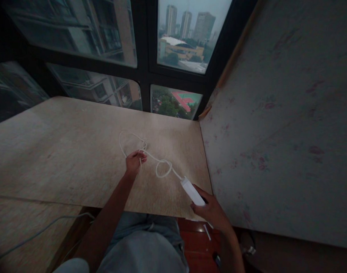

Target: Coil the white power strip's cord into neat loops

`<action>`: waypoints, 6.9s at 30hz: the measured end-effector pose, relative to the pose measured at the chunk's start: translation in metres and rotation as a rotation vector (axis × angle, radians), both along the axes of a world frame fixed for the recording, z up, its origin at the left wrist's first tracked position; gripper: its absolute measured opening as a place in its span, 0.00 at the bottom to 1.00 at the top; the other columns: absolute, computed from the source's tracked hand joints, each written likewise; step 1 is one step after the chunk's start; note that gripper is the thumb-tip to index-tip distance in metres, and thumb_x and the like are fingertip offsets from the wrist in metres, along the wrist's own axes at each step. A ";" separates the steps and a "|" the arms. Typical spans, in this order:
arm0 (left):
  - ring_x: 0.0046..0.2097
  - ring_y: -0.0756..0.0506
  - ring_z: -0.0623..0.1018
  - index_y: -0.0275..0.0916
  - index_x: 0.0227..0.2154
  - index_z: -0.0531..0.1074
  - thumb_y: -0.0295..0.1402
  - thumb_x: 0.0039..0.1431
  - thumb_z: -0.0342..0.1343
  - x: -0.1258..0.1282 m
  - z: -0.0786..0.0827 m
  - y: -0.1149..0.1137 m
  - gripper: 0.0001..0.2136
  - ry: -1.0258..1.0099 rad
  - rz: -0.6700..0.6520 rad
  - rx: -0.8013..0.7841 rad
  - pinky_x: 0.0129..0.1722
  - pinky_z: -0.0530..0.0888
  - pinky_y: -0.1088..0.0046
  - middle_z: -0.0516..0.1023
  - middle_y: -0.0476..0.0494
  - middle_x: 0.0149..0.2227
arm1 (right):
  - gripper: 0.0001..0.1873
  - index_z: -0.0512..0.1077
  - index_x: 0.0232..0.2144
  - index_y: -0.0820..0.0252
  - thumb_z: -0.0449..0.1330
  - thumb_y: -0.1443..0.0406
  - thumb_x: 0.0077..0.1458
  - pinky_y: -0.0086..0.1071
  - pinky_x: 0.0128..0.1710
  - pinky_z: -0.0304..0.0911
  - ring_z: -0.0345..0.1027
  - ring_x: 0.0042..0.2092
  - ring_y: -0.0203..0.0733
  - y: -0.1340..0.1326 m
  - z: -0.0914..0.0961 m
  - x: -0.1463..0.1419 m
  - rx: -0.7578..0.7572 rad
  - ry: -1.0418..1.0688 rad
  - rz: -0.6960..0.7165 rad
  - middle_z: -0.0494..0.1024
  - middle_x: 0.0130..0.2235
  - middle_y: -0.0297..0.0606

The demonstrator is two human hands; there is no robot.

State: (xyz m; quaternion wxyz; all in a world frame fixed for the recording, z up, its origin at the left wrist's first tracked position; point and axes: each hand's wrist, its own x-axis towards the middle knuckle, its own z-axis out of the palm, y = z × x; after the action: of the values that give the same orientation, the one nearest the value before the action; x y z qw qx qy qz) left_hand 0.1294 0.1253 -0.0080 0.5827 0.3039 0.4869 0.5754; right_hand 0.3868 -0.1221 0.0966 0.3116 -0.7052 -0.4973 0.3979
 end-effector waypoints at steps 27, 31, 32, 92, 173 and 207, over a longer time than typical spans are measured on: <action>0.42 0.41 0.77 0.40 0.39 0.76 0.24 0.58 0.49 -0.035 -0.022 -0.116 0.12 1.171 -0.521 0.629 0.51 0.67 0.56 0.80 0.38 0.37 | 0.21 0.68 0.37 0.58 0.65 0.54 0.42 0.33 0.26 0.66 0.71 0.27 0.40 0.035 -0.031 -0.031 0.281 0.652 -0.662 0.76 0.31 0.35; 0.43 0.42 0.78 0.43 0.35 0.77 0.27 0.60 0.51 -0.034 -0.020 -0.127 0.09 1.138 -0.395 0.641 0.61 0.56 0.49 0.81 0.43 0.36 | 0.25 0.67 0.36 0.60 0.66 0.51 0.40 0.34 0.27 0.66 0.72 0.28 0.43 0.048 -0.065 -0.037 0.205 0.475 -0.611 0.76 0.31 0.37; 0.44 0.42 0.78 0.44 0.34 0.77 0.29 0.59 0.52 -0.032 -0.018 -0.129 0.08 1.105 -0.359 0.632 0.61 0.54 0.47 0.81 0.44 0.36 | 0.26 0.67 0.37 0.60 0.66 0.50 0.40 0.34 0.27 0.66 0.72 0.28 0.44 0.051 -0.074 -0.038 0.199 0.439 -0.587 0.76 0.30 0.36; 0.27 0.46 0.81 0.34 0.26 0.69 0.34 0.59 0.57 -0.039 0.022 -0.153 0.10 -0.379 -0.477 -0.597 0.24 0.76 0.76 0.82 0.38 0.29 | 0.24 0.70 0.39 0.61 0.67 0.56 0.41 0.36 0.37 0.65 0.71 0.36 0.43 0.106 -0.117 -0.069 0.358 0.454 -0.432 0.78 0.36 0.38; 0.38 0.46 0.77 0.40 0.43 0.73 0.28 0.34 0.71 -0.045 0.018 -0.158 0.28 0.132 -0.229 -0.122 0.38 0.72 0.75 0.78 0.46 0.38 | 0.15 0.73 0.41 0.58 0.66 0.60 0.51 0.36 0.41 0.73 0.76 0.42 0.41 0.077 -0.094 -0.140 -0.181 1.366 -0.200 0.81 0.41 0.37; 0.32 0.48 0.80 0.33 0.30 0.72 0.25 0.48 0.57 -0.119 0.081 -0.125 0.05 -0.517 0.324 -0.154 0.28 0.79 0.78 0.80 0.44 0.31 | 0.20 0.63 0.41 0.57 0.59 0.60 0.44 0.27 0.31 0.64 0.70 0.37 0.35 0.139 -0.134 -0.072 0.481 0.405 -0.730 0.71 0.41 0.36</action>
State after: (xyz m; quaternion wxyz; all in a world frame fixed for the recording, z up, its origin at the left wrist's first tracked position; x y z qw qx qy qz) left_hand 0.0104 0.0001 0.0732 0.6092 0.0209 0.4070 0.6802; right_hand 0.3148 0.0171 -0.0376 0.6758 -0.6500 -0.2247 0.2653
